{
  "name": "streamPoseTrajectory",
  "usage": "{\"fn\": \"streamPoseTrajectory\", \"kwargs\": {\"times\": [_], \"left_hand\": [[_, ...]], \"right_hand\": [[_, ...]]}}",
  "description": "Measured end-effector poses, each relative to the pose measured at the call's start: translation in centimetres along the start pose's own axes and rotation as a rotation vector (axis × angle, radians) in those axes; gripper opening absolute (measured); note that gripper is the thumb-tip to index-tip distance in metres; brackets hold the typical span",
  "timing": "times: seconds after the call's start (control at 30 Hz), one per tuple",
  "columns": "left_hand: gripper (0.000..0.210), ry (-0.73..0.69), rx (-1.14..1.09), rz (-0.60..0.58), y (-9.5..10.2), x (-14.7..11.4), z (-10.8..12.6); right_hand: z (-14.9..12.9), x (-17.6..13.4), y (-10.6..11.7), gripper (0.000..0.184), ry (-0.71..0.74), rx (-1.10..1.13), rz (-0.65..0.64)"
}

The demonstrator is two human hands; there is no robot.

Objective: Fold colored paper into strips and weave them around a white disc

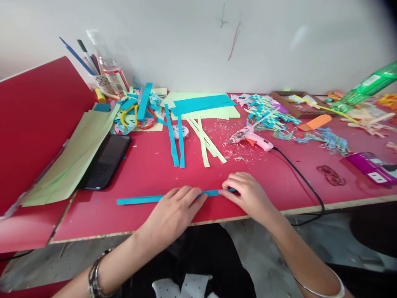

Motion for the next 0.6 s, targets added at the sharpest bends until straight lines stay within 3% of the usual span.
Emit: {"fn": "streamPoseTrajectory", "kwargs": {"times": [0.23, 0.6], "left_hand": [[0.058, 0.018, -0.012, 0.009, -1.7, -0.1, 1.8], [0.064, 0.175, 0.054, 0.056, -2.1, -0.1, 3.9]], "right_hand": [[0.7, -0.5, 0.5, 0.013, -0.047, 0.158, 0.026], [0.8, -0.9, 0.4, 0.014, -0.095, 0.163, 0.034]]}}
Point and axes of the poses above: each hand's wrist, its own x-axis towards the middle knuckle, its own y-axis out of the back of the hand, z = x × y, the point moved 3 cm from there along x, towards the middle knuckle, and after that the axes turned 6 degrees about -x, right-handed, at the moved point
